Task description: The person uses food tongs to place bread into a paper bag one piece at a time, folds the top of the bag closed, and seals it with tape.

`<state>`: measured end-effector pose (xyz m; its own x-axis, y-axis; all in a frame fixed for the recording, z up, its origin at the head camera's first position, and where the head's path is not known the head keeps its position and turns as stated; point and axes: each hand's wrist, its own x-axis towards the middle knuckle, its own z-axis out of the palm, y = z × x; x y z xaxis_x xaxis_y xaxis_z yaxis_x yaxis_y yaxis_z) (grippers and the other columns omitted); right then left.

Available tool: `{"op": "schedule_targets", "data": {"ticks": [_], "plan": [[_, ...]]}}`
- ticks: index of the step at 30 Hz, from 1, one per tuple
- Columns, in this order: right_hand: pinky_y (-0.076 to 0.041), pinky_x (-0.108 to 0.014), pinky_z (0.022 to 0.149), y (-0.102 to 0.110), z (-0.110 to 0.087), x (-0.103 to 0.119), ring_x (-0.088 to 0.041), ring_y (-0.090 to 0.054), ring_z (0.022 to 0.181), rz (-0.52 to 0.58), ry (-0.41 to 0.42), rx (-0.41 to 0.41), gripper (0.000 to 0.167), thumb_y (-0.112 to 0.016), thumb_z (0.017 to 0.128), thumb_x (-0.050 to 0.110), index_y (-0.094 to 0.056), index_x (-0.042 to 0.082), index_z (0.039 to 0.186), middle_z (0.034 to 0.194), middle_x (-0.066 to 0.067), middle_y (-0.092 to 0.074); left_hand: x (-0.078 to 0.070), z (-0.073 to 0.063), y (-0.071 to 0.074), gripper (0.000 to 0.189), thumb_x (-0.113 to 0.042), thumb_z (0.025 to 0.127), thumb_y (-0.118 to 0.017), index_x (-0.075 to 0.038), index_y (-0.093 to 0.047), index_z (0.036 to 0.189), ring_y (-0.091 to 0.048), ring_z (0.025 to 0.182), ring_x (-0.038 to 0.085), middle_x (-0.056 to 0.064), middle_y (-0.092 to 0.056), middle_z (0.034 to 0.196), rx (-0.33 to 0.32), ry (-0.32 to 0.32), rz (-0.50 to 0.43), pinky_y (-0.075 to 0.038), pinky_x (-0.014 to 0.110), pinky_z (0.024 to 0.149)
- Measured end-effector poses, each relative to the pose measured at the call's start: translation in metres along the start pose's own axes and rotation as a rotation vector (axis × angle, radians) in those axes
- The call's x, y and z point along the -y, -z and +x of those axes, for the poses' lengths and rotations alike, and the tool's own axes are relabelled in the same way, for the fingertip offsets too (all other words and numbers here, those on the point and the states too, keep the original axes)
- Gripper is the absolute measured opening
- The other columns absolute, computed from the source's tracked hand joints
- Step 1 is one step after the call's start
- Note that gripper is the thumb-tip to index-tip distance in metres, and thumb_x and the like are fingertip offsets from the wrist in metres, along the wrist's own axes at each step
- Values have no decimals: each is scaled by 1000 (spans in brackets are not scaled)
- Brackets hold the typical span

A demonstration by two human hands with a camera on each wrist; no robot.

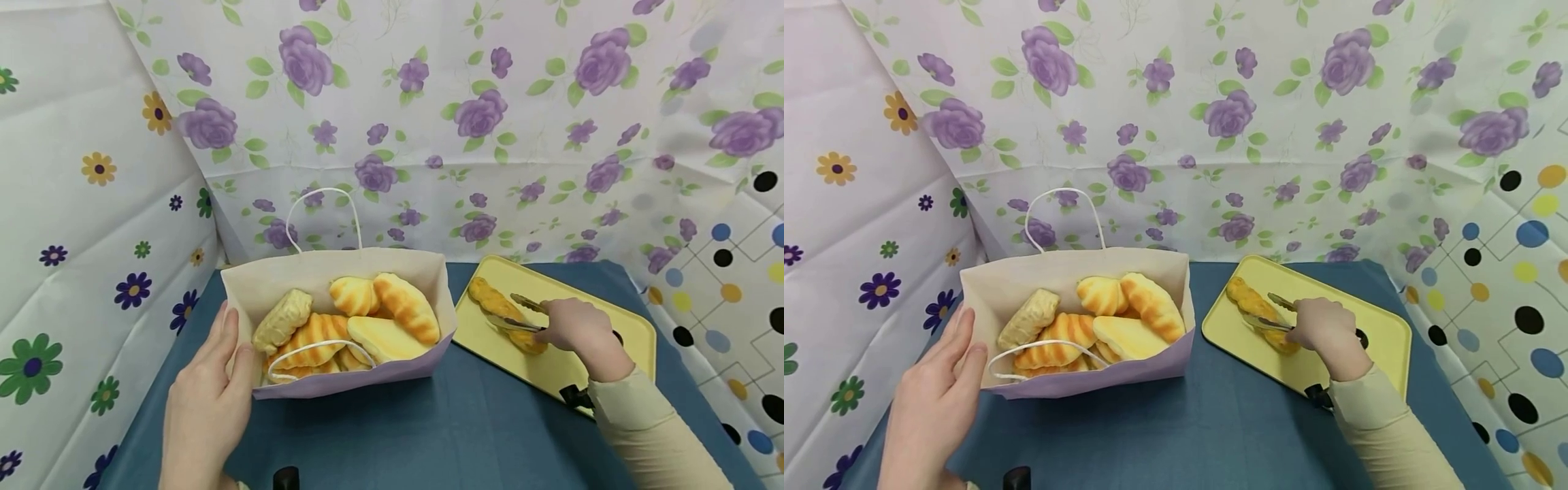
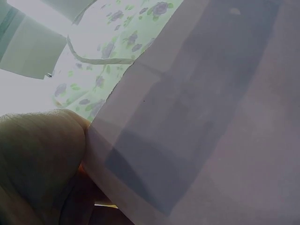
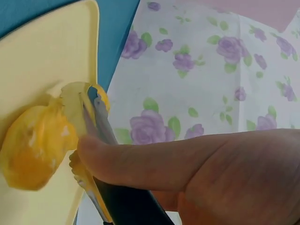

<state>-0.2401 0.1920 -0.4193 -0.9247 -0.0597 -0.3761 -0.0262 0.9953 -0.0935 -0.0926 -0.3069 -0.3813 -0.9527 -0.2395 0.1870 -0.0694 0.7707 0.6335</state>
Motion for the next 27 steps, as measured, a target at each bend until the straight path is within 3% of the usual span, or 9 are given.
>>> {"op": "schedule_targets", "data": {"ticks": [7,13,20,27], "plan": [[-57,-53,64,-14,6,4,-53,-65,98,-17,-21,-28,74,-77,99,37,-50,-1,157,136,-38,-61,0,0,0,59,-42,115,-39,-14,-36,166,-41,151,44,-3,-28,173,-9,-12,-3,-37,72,113],[-54,-47,58,-25,5,5,-58,-63,103,21,-26,-26,71,-71,104,32,-45,1,161,139,-42,-56,-1,0,0,59,-43,115,-40,-14,-36,167,-40,152,43,-4,-29,173,-10,-14,-11,-37,72,114],[-44,-37,52,-30,-1,3,-24,-61,68,84,25,-55,68,-71,104,28,-45,0,161,141,-40,-57,0,0,0,60,-44,115,-39,-15,-35,167,-40,152,43,-5,-27,173,0,-10,-12,-37,73,114],[-43,-38,50,-40,-3,-4,-22,-61,67,82,50,-105,68,-72,104,31,-48,3,161,139,-36,-61,1,-1,0,60,-44,115,-39,-14,-35,167,-39,152,43,-2,-28,173,4,-17,-8,-36,73,114]]}}
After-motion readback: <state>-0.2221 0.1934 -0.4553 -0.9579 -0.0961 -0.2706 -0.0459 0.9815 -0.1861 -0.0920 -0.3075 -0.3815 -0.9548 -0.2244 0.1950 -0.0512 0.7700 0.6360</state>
